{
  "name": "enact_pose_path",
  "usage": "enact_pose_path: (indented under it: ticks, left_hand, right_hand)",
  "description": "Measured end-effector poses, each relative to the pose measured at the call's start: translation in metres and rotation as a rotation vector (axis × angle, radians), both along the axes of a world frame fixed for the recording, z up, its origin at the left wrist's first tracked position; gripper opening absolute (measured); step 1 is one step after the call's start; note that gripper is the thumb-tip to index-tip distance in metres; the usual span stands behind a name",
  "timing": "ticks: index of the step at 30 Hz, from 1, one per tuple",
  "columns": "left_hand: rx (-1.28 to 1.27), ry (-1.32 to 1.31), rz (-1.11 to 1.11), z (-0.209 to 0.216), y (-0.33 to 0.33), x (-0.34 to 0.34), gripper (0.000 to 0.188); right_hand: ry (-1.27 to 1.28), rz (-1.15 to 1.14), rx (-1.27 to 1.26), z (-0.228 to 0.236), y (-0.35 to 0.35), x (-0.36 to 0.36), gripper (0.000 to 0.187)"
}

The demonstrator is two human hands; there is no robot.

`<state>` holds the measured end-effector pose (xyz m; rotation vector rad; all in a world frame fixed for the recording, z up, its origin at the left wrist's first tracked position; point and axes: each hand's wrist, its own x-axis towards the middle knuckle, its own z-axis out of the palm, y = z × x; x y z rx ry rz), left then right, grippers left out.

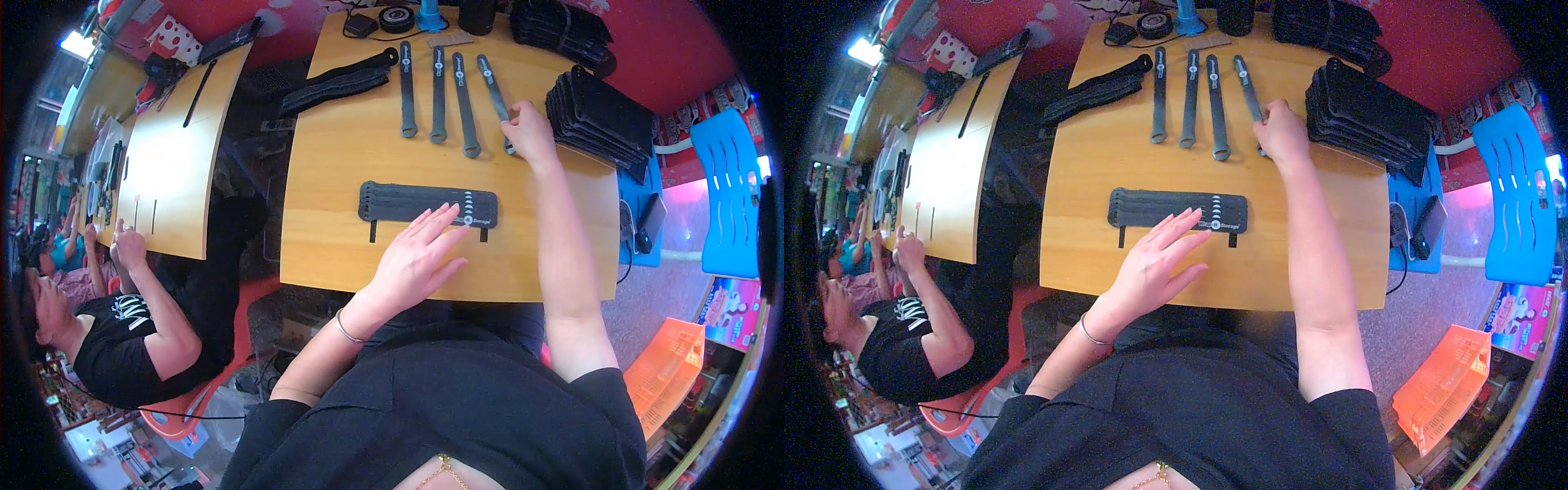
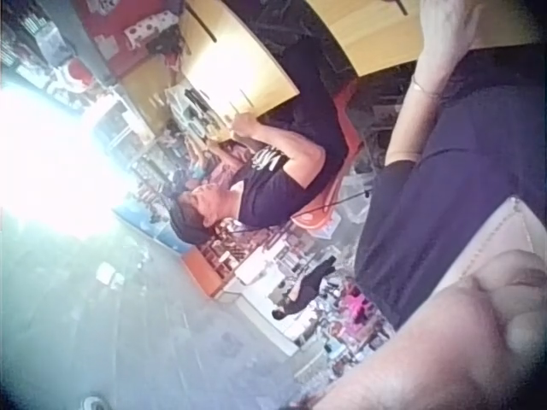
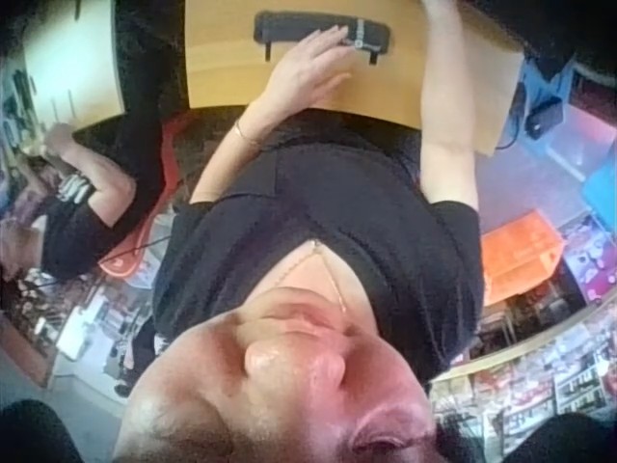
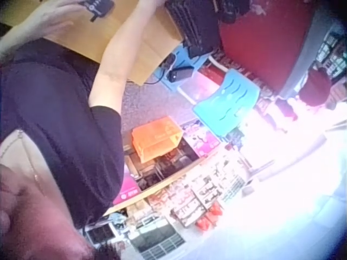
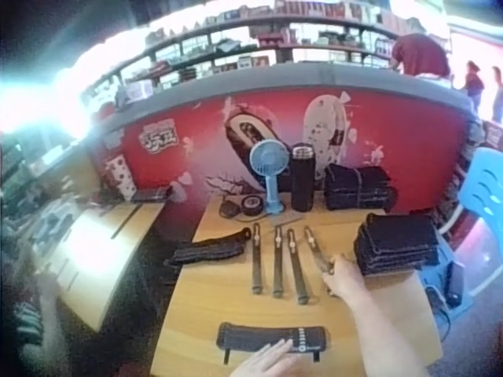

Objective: Aligning and stacking black fabric garment straps with hole markings on a wooden workshop table.

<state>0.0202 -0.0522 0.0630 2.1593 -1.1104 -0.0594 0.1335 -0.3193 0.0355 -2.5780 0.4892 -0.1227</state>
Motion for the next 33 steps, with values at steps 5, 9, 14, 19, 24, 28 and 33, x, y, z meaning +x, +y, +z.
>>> enact_pose_path:
  ticks: [5,9,14,19,24,28,33]
  left_hand:
    - [-0.172,0.174,0.114,0.009,-0.011,0.0,0.052]
    - [-0.616,0.522,0.362,0.014,-0.018,-0.004,0.049]
    - [-0.819,1.013,0.196,-0.004,0.006,-0.005,0.03]
    - [-0.633,0.904,0.236,-0.003,0.02,-0.011,0.015]
    - [-0.624,0.897,0.305,-0.009,0.047,-0.013,0.015]
    - [-0.596,0.851,0.46,-0.013,0.064,-0.01,0.015]
    - [-0.619,0.952,0.582,-0.023,0.08,-0.006,0.012]
  right_hand:
    - [-0.242,0.085,0.234,0.027,0.016,-0.026,0.022]
    - [-0.307,0.222,0.935,0.063,0.082,-0.083,0.008]
    - [-0.307,0.286,1.339,0.052,0.111,-0.131,0.013]
    - [-0.373,0.272,1.626,0.038,0.113,-0.152,0.019]
    - [-0.318,0.359,1.529,0.026,0.08,-0.165,0.018]
    - [-0.239,0.289,1.468,0.011,0.057,-0.18,0.016]
    - [-0.202,0.263,1.07,0.002,0.051,-0.192,0.019]
